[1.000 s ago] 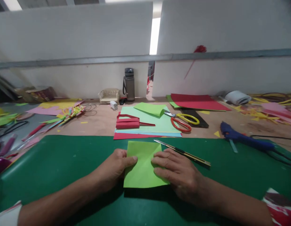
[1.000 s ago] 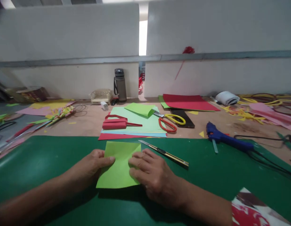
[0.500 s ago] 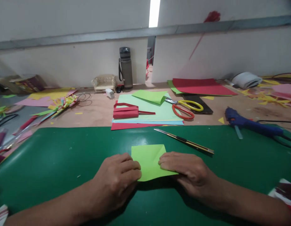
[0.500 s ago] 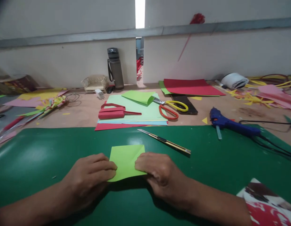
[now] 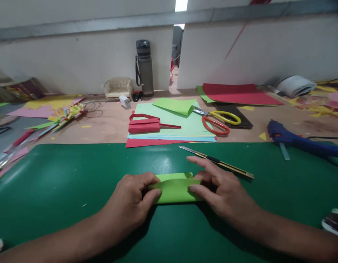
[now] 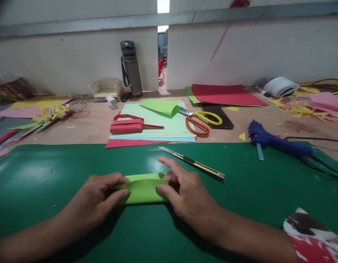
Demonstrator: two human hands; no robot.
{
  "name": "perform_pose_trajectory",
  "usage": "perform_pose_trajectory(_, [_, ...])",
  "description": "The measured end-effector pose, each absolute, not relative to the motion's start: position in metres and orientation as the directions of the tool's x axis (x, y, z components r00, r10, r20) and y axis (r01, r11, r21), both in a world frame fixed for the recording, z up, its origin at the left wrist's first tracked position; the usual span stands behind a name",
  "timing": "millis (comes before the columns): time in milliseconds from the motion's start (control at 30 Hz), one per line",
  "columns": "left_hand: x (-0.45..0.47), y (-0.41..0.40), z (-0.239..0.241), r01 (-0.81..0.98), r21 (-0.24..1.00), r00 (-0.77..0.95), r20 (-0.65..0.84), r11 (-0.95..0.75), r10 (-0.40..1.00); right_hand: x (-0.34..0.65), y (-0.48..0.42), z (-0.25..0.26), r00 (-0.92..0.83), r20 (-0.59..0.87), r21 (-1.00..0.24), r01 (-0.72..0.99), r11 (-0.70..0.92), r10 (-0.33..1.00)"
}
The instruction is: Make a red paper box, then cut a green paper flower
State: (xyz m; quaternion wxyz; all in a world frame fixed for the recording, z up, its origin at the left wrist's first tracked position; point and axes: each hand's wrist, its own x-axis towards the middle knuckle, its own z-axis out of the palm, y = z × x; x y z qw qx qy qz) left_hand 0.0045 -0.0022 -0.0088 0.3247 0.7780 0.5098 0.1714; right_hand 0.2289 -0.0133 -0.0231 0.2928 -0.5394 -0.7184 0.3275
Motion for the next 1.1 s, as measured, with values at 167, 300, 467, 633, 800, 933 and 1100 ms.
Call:
perform_pose_trajectory(167, [0.006,0.0,-0.013,0.708,0.651,0.373,-0.016,-0.273,0.928,0.226,-0.002,-0.022,-0.314,0.105,-0.697,0.654,0.295,0.944])
perform_pose_trajectory(300, [0.004,-0.002,-0.023,0.745,0.547,0.4,0.092,-0.382,0.912,0.225,0.002,-0.023,-0.364,0.173,-0.593,0.703,0.392,0.915])
perform_pose_trajectory(467, [-0.001,-0.003,-0.025,0.771,0.284,0.514,0.249,-0.569,0.821,0.224,0.001,-0.027,-0.368,0.148,-0.567,0.729,0.384,0.918])
perform_pose_trajectory(633, [0.0,-0.013,-0.022,0.602,-0.08,0.747,0.408,-0.794,0.525,0.225,0.001,-0.028,-0.381,0.169,-0.546,0.731,0.408,0.909])
perform_pose_trajectory(800, [0.01,-0.027,-0.039,0.498,-0.034,0.851,0.211,-0.867,0.481,0.225,0.002,-0.028,-0.406,0.207,-0.541,0.71,0.45,0.89])
perform_pose_trajectory(933, [0.011,-0.03,-0.048,0.518,0.065,0.853,0.044,-0.853,0.521,0.225,0.003,-0.027,-0.453,0.196,-0.538,0.692,0.481,0.87])
perform_pose_trajectory(1100, [0.011,-0.028,-0.043,0.513,0.145,0.857,-0.033,-0.846,0.514,0.226,0.003,-0.029,-0.468,0.192,-0.544,0.681,0.49,0.863])
